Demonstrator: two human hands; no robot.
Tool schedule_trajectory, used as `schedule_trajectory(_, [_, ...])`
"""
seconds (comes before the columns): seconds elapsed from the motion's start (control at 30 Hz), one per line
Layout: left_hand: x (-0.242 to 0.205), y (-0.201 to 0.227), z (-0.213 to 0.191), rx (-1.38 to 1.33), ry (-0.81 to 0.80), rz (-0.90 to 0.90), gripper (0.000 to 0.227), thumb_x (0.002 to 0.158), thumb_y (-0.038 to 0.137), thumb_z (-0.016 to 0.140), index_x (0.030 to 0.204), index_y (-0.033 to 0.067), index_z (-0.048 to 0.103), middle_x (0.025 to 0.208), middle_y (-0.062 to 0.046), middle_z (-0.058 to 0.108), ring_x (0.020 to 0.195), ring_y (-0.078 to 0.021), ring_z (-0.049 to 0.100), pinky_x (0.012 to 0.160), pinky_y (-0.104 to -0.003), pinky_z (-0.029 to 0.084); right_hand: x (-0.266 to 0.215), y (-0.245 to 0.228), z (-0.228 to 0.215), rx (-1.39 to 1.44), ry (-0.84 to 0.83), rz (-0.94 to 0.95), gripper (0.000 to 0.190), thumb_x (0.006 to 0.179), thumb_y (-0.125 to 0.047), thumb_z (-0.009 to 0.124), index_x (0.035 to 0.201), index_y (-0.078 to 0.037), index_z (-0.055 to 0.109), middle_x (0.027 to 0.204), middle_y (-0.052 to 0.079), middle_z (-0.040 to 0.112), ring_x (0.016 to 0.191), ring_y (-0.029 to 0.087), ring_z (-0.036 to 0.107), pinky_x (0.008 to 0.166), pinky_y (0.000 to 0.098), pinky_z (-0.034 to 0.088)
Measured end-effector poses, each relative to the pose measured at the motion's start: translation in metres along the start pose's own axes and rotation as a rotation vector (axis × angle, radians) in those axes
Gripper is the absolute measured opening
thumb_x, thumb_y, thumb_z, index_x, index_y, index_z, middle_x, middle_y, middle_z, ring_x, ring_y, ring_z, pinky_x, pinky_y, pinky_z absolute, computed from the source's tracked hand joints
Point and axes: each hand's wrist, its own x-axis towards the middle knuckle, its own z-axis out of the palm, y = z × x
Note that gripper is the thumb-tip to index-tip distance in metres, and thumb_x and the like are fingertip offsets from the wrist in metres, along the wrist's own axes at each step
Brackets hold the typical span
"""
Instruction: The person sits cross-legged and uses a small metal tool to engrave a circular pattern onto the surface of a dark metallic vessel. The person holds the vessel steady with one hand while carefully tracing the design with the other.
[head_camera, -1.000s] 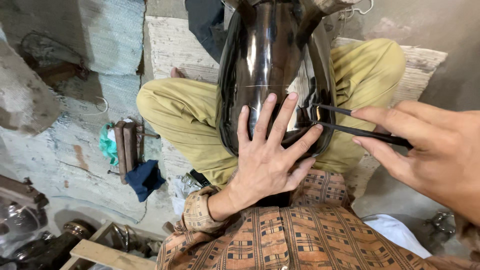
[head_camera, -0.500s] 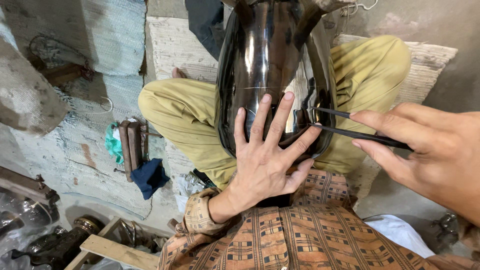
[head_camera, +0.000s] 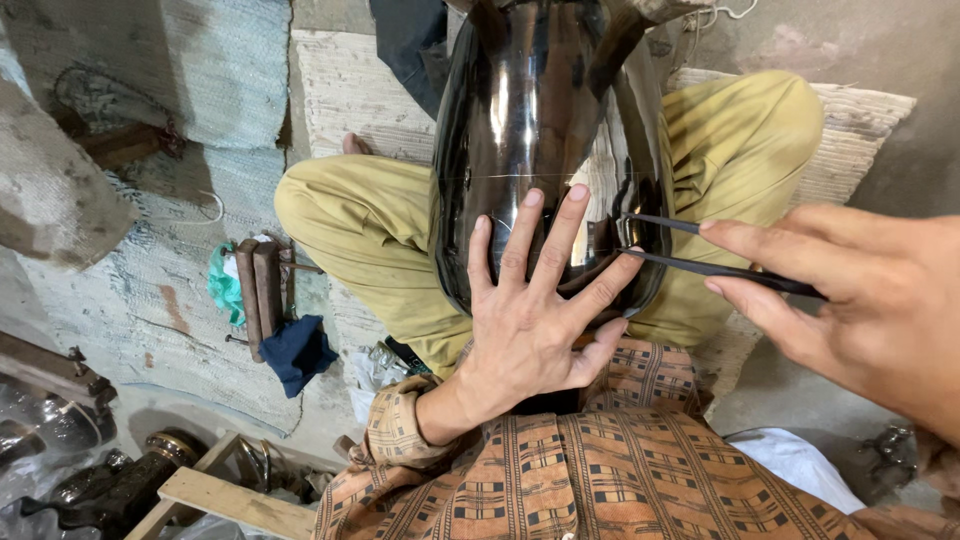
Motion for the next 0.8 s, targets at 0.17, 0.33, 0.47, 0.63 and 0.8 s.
schedule_trajectory(0.17, [0.000,0.001,-0.001,-0.006,-0.001,-0.008,0.060,0.088,0.044,0.075,0.146,0.0324,0.063,0.169,-0.020,0.025,0.158,-0.0445,0.024,0.126,-0.069,0.010,0.011,0.001,-0.003,-0.082,-0.005,-0.010,0.037,0.077,-0.029,0.088,0.108,-0.012,0.081,0.067,0.005,0.068,0.045,0.021,0.060,0.045,0.0354,0.048])
schedule_trajectory(0.33, [0.001,0.000,-0.001,-0.010,0.006,-0.008,0.059,0.088,0.043,0.075,0.145,0.0321,0.064,0.169,-0.021,0.026,0.157,-0.0451,0.024,0.126,-0.069,0.010,0.016,0.004,-0.005,-0.085,-0.021,-0.008,0.037,0.076,-0.033,0.084,0.108,-0.014,0.081,0.073,0.004,0.072,0.051,0.021,0.064,0.049,0.0342,0.050])
schedule_trajectory(0.47, [0.000,0.001,-0.001,-0.009,0.030,-0.007,0.056,0.089,0.043,0.076,0.142,0.0306,0.065,0.168,-0.019,0.030,0.157,-0.0436,0.026,0.127,-0.067,0.010,0.018,0.003,-0.005,-0.126,-0.066,0.026,0.038,0.077,-0.038,0.082,0.110,-0.017,0.082,0.076,0.002,0.073,0.052,0.020,0.066,0.050,0.0339,0.051])
schedule_trajectory(0.63, [0.000,0.000,-0.004,-0.021,0.021,-0.057,0.059,0.087,0.046,0.077,0.138,0.0198,0.064,0.166,-0.016,0.038,0.157,-0.0400,0.030,0.129,-0.063,0.011,0.018,-0.011,-0.008,-0.313,-0.134,0.067,0.038,0.083,-0.048,0.074,0.109,-0.022,0.082,0.075,-0.001,0.073,0.053,0.020,0.068,0.049,0.0341,0.053])
schedule_trajectory(0.8, [0.002,-0.002,-0.003,0.036,0.040,-0.020,0.067,0.085,0.047,0.075,0.145,0.0200,0.063,0.164,-0.017,0.038,0.155,-0.0404,0.030,0.128,-0.061,0.010,0.027,-0.037,-0.014,-0.576,-0.409,0.171,0.035,0.095,-0.060,0.057,0.097,-0.032,0.078,0.065,-0.005,0.069,0.052,0.019,0.068,0.048,0.0353,0.053])
